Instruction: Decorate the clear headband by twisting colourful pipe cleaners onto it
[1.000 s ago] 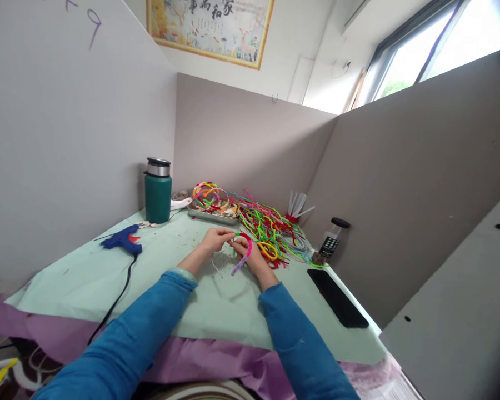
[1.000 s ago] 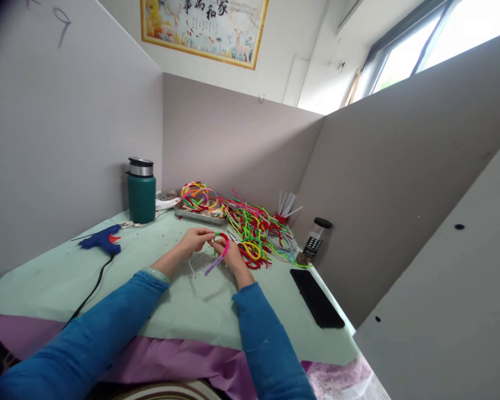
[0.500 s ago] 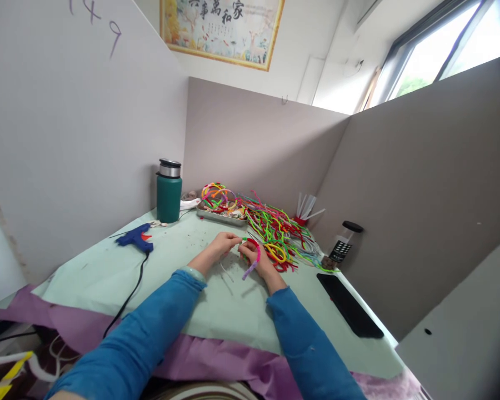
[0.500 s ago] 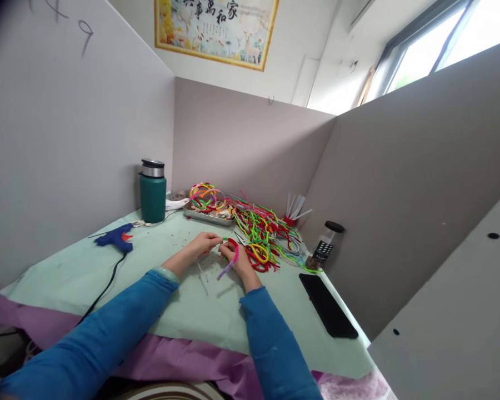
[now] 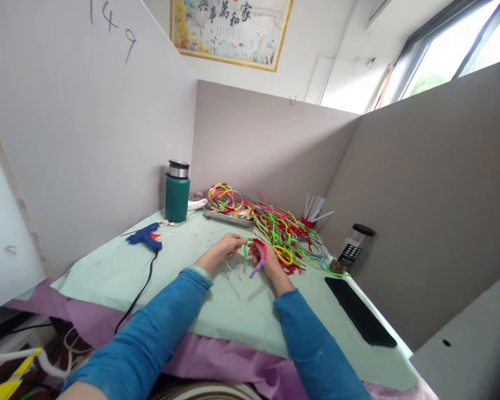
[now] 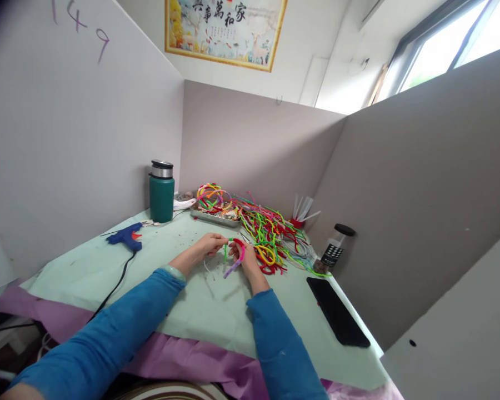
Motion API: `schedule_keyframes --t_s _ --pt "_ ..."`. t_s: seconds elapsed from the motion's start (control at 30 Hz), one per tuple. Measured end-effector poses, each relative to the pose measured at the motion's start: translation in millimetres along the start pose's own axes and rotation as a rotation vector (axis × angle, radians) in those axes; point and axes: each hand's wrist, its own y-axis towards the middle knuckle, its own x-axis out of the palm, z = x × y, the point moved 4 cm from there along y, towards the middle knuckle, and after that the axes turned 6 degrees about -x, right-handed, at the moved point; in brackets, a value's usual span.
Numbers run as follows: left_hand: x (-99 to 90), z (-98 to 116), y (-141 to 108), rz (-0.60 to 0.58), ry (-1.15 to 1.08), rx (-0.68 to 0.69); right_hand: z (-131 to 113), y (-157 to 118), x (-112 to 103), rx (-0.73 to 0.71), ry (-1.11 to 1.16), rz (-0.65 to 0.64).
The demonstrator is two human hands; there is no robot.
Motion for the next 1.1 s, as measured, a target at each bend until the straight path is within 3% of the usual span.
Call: schedule_keyframes --t_s 0.13,0.27,0.4,0.8,0.93,1.1 --pt "0.1 0 -1 0.014 0.071 -0.017 -2 1 -4 0.091 0.162 0.07" --pt "-0.9 -1 -2 0.012 0.115 -0.023 -7 -4 -3 0.073 0.128 -0.024" --pt "1.2 -2 -3 -0.067 0.094 -0.042 -6 -6 0 0.08 0.071 -0.098" --pt "11.2 2 -9 -0.24 -0.003 -0.012 -13 -5 -1 -0.033 -0.02 0.021" --pt "10.9 2 -6 -0.147 0.17 0.029 -9 -2 -6 0.004 -0.023 0.064" --pt "3.9 3 3 0.089 0.555 0.193 -7 -2 -4 0.03 -0.029 0.046"
